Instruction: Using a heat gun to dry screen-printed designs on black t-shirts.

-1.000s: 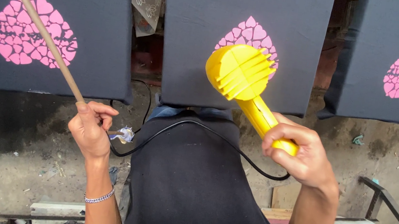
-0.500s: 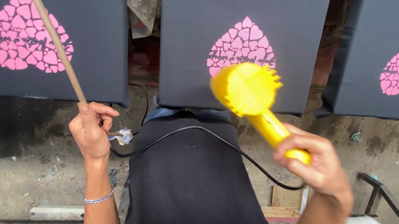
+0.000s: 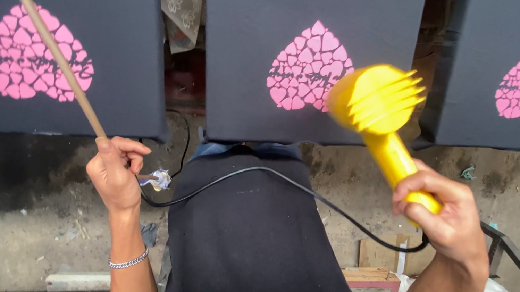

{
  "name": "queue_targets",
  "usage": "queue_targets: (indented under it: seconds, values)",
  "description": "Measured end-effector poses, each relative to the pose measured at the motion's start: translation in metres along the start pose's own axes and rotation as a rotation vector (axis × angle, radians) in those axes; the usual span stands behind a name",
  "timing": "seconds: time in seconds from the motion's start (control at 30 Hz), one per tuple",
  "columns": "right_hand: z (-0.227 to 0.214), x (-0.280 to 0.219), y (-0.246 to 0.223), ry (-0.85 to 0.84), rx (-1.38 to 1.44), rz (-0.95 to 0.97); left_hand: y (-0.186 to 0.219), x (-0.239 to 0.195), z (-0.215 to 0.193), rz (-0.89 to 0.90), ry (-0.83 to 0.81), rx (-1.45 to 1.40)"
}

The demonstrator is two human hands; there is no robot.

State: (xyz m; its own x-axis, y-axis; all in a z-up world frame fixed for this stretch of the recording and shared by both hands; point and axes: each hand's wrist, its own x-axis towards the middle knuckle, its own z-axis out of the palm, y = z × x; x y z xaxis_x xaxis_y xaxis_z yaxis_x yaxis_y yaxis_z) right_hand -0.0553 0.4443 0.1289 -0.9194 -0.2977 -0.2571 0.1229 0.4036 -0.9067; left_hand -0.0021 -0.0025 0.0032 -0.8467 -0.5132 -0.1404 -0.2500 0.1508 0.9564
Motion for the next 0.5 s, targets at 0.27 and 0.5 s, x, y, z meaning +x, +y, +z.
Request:
queue_targets:
  seconds: [0.27, 0.5]
  values:
    - [0.019, 0.002, 0.004, 0.064, 0.092, 0.015, 0.000, 0.002, 0.000, -0.009, -0.017, -0.018]
    - [0.026, 0.000, 0.032, 0.196, 0.239, -0.016, -0.014, 0.012, 0.004, 0.025, -0.013, -0.117]
